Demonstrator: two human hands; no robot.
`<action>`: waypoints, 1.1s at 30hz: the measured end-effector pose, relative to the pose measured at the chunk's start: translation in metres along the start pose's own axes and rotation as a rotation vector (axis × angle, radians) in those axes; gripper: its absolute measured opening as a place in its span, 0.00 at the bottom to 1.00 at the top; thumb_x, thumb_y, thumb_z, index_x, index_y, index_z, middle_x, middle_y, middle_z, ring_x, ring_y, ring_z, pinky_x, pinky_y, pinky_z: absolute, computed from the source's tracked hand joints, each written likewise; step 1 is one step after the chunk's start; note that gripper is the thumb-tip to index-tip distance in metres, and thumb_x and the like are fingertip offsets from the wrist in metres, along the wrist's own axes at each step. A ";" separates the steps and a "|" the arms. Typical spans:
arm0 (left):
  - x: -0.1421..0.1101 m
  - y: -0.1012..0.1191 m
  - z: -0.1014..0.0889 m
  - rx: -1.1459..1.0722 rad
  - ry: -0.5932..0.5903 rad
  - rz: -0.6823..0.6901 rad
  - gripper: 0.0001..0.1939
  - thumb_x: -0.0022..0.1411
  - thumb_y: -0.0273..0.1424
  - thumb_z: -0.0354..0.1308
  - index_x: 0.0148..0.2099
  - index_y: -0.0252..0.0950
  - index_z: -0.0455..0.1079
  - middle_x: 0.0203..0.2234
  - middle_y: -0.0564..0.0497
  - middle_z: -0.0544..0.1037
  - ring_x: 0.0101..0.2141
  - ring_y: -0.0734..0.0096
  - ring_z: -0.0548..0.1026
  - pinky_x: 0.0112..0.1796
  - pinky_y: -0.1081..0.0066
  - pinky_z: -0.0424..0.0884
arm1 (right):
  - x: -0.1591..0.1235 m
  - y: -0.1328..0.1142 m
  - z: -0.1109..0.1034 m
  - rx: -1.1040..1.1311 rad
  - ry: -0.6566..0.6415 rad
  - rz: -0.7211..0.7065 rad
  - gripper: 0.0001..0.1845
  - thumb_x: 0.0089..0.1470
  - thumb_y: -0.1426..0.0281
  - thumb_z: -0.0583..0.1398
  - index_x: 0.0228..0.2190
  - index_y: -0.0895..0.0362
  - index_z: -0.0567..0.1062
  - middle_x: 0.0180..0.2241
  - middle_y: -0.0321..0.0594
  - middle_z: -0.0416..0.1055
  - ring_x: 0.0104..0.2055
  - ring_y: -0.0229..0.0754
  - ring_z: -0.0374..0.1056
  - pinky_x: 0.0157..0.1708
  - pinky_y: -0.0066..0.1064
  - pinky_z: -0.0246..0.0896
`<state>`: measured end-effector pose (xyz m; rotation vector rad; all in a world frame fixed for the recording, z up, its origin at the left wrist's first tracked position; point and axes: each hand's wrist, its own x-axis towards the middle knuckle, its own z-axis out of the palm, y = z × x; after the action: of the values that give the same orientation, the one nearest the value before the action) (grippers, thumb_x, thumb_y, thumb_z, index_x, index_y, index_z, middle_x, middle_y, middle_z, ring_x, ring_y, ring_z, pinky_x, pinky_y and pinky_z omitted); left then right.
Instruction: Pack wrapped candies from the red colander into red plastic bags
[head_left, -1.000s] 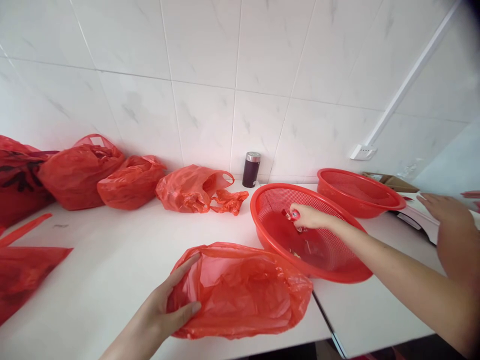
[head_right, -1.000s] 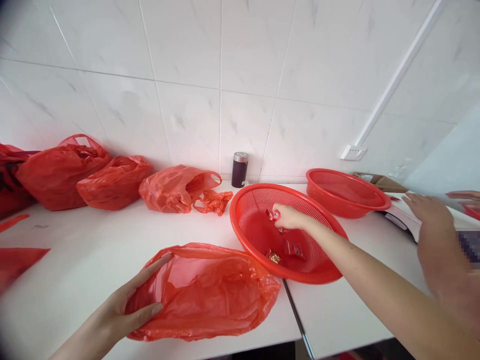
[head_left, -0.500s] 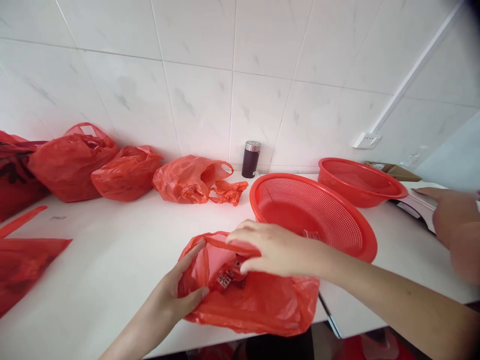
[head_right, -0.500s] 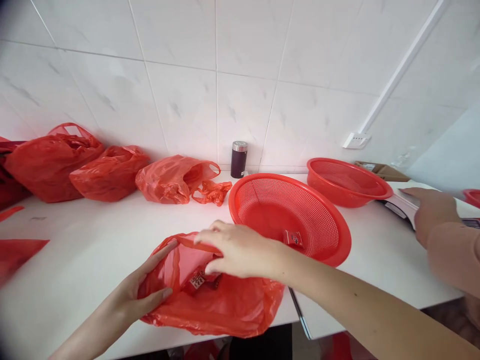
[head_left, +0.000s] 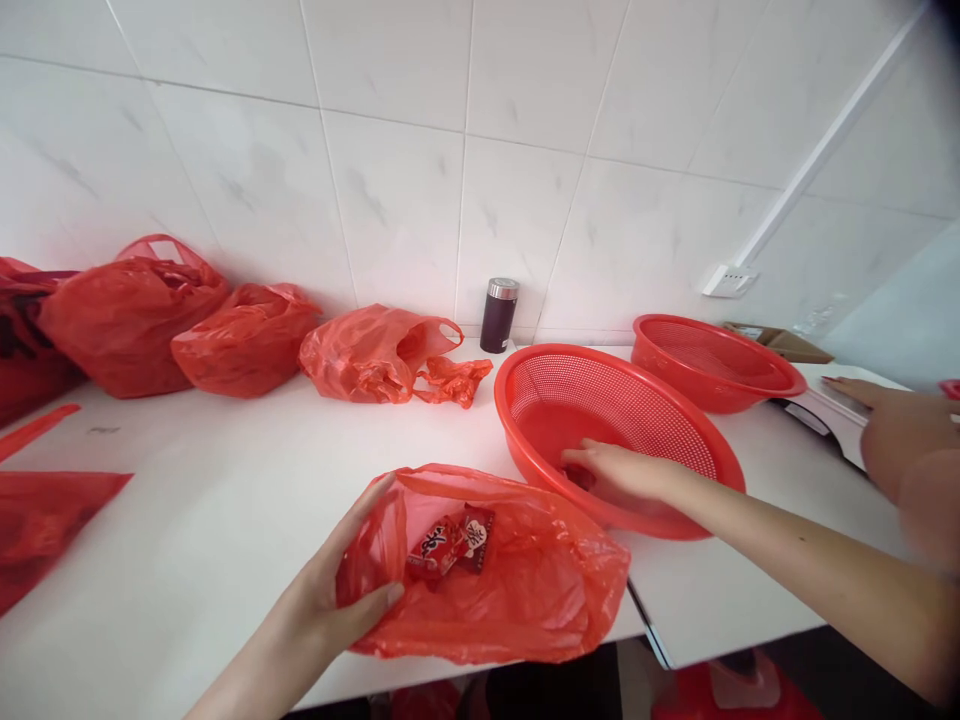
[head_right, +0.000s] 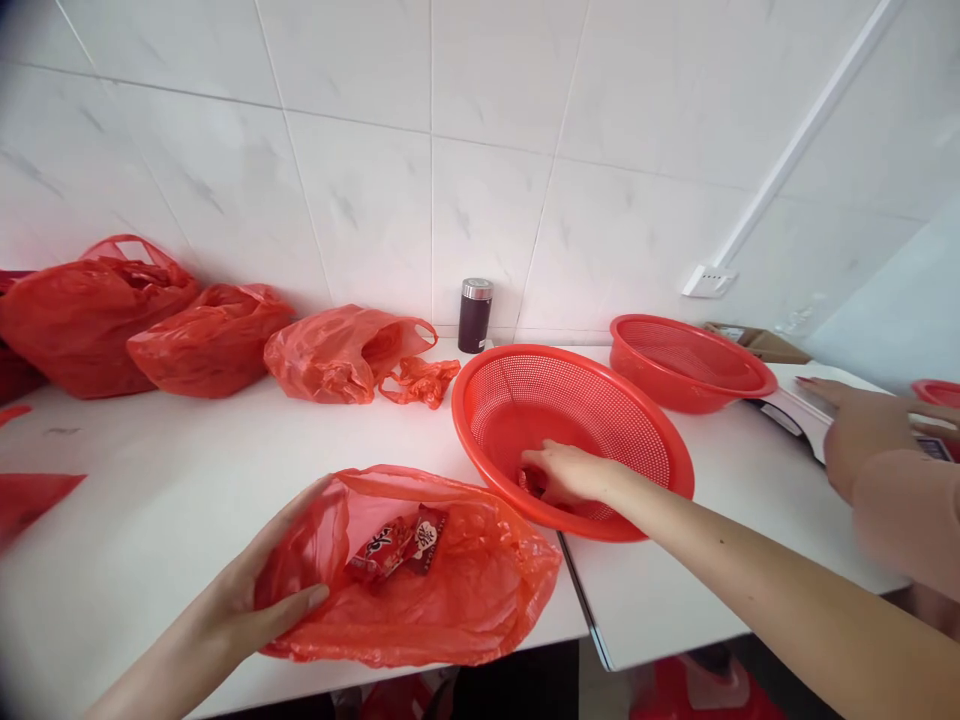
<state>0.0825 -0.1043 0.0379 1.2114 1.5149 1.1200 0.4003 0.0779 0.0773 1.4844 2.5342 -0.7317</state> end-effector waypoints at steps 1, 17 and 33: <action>-0.001 0.001 0.000 -0.020 0.008 -0.007 0.42 0.54 0.41 0.64 0.67 0.56 0.50 0.67 0.57 0.55 0.65 0.56 0.54 0.61 0.62 0.56 | 0.003 -0.002 -0.001 -0.002 -0.049 -0.032 0.07 0.45 0.75 0.62 0.30 0.54 0.76 0.34 0.40 0.73 0.31 0.42 0.68 0.30 0.30 0.59; -0.008 0.000 -0.014 -0.650 0.032 -0.409 0.33 0.47 0.39 0.71 0.56 0.43 0.69 0.41 0.46 0.82 0.39 0.51 0.81 0.37 0.62 0.79 | -0.040 -0.129 -0.017 -0.019 -0.013 -0.404 0.16 0.54 0.63 0.62 0.44 0.53 0.72 0.41 0.40 0.69 0.41 0.44 0.69 0.35 0.31 0.62; -0.031 0.047 -0.089 -0.697 0.285 -0.158 0.16 0.40 0.34 0.74 0.25 0.37 0.69 0.17 0.58 0.70 0.18 0.78 0.66 0.18 0.78 0.69 | -0.070 -0.127 0.004 -0.563 0.090 -0.486 0.14 0.57 0.67 0.59 0.22 0.55 0.75 0.21 0.40 0.71 0.27 0.46 0.68 0.33 0.39 0.59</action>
<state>0.0099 -0.1405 0.1054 0.4637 1.2211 1.5784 0.3284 -0.0303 0.1413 0.7480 2.8562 0.0390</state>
